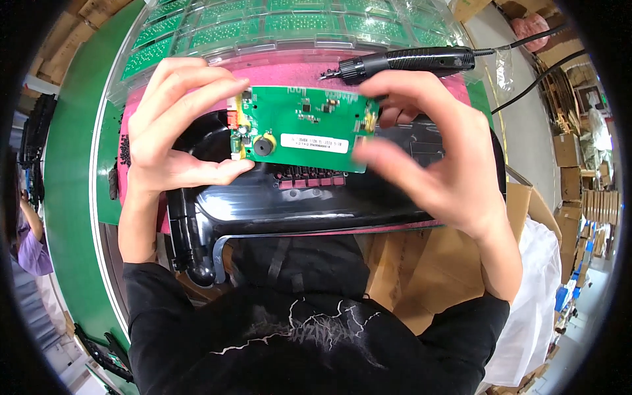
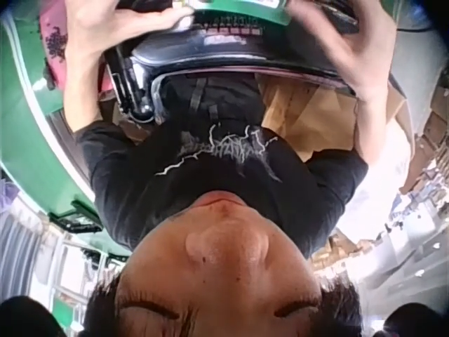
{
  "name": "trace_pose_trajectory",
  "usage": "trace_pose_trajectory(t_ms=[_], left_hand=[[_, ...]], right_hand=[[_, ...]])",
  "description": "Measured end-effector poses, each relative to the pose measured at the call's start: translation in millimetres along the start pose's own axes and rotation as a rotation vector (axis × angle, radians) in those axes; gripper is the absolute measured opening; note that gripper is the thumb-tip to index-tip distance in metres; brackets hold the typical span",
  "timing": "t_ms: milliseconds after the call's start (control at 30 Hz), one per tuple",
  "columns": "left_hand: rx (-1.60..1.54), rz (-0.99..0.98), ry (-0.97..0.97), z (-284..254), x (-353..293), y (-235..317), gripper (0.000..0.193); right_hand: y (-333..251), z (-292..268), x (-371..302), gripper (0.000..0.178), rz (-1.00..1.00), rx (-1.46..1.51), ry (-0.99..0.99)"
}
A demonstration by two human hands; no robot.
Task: Assembling electronic components by placing a PCB into a plastic housing and securing it with screws using an electric screwdriver.
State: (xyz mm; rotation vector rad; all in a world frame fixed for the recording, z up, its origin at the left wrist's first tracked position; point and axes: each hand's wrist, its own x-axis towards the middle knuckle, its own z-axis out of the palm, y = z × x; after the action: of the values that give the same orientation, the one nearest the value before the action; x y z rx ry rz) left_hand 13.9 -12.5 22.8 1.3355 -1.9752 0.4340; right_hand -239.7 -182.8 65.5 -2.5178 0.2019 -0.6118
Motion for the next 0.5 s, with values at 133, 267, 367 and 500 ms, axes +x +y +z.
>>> trace_pose_trajectory(t_ms=[133,267,367,500], left_hand=[[-0.137,-0.076,-0.028,2.8,-0.6,3.3,0.066],[-0.327,-0.163,-0.153,6.6,-2.4,11.6,0.066],[-0.446,-0.227,-0.365,8.9,-9.0,19.0,0.058],[-0.444,-0.257,-0.522,14.5,-10.2,24.3,0.056]], right_hand=[[7.0,0.4,-13.2,0.077,-0.068,-0.041,-0.03],[8.5,-1.0,-20.3,0.069,-0.135,-0.091,-0.101],[9.0,6.1,-31.6,0.061,-0.042,0.01,-0.253],[17.1,23.7,-43.6,0.058,0.065,0.016,-0.286]])
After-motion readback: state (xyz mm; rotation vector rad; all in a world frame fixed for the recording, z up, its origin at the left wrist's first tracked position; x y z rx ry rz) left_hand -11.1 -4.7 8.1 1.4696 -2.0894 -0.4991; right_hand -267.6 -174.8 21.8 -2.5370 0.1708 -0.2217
